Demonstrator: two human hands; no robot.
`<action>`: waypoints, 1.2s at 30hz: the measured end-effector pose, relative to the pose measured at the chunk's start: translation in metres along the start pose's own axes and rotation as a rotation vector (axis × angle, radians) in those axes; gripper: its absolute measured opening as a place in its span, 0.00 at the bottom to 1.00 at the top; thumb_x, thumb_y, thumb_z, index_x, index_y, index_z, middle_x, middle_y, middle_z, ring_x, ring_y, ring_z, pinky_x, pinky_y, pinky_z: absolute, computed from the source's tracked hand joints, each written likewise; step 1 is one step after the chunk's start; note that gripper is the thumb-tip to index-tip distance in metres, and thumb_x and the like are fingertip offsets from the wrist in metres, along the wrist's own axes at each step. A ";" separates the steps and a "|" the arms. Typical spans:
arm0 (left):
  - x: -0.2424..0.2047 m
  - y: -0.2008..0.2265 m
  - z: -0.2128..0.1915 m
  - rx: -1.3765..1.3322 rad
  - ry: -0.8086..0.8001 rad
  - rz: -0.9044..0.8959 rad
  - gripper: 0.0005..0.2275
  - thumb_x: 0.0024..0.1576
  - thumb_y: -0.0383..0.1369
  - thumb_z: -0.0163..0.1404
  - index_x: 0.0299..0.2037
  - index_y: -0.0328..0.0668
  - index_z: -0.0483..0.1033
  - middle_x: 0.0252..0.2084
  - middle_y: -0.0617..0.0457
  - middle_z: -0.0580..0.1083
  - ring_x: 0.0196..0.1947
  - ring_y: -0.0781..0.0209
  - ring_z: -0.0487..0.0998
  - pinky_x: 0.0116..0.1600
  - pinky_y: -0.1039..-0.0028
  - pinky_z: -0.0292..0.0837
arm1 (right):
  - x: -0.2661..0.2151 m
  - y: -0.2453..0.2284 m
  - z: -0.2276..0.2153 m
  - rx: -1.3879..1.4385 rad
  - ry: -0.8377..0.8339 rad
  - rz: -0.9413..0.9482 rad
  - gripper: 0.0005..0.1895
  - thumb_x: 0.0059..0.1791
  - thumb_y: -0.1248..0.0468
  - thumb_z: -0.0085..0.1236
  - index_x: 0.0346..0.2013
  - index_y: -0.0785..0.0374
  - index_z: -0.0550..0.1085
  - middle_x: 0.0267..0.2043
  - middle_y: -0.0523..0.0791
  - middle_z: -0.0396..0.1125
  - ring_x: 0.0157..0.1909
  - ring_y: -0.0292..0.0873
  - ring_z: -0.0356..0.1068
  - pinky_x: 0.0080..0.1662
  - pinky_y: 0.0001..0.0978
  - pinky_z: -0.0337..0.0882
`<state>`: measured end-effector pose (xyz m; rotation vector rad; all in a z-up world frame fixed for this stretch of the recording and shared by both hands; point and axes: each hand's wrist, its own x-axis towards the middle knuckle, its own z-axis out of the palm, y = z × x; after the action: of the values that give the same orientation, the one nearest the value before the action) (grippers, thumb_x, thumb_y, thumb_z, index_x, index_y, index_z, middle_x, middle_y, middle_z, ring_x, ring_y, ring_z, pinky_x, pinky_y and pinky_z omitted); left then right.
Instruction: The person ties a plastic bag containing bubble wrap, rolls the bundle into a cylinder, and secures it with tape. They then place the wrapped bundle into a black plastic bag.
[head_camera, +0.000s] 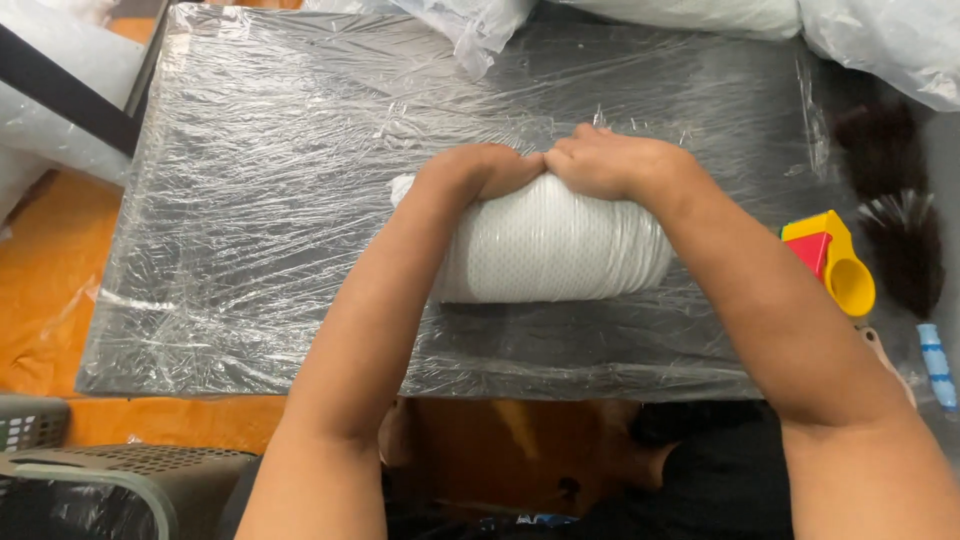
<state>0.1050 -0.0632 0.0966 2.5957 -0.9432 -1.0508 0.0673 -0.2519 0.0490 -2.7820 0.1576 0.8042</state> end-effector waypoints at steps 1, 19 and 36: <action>0.000 -0.002 -0.004 -0.048 -0.007 -0.035 0.42 0.55 0.61 0.23 0.65 0.35 0.69 0.68 0.37 0.66 0.71 0.39 0.62 0.74 0.53 0.53 | 0.022 0.005 0.003 -0.085 0.014 -0.006 0.36 0.54 0.38 0.24 0.62 0.49 0.73 0.76 0.48 0.53 0.77 0.56 0.51 0.70 0.76 0.42; 0.069 -0.027 -0.012 -0.281 -0.046 -0.044 0.50 0.44 0.73 0.34 0.68 0.43 0.69 0.72 0.45 0.64 0.73 0.41 0.59 0.74 0.48 0.50 | 0.024 -0.016 -0.040 0.231 -0.113 0.253 0.56 0.41 0.23 0.42 0.68 0.61 0.68 0.73 0.51 0.59 0.76 0.56 0.53 0.73 0.59 0.48; 0.013 -0.014 0.064 0.082 0.436 0.092 0.32 0.60 0.55 0.25 0.53 0.39 0.74 0.51 0.37 0.77 0.58 0.42 0.76 0.63 0.49 0.65 | -0.064 -0.018 0.019 0.081 0.115 -0.037 0.33 0.52 0.45 0.23 0.56 0.59 0.72 0.63 0.53 0.67 0.67 0.58 0.62 0.70 0.57 0.56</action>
<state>0.0754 -0.0567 0.0372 2.6524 -0.9925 -0.4014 0.0070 -0.2269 0.0716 -2.7472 0.1551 0.6151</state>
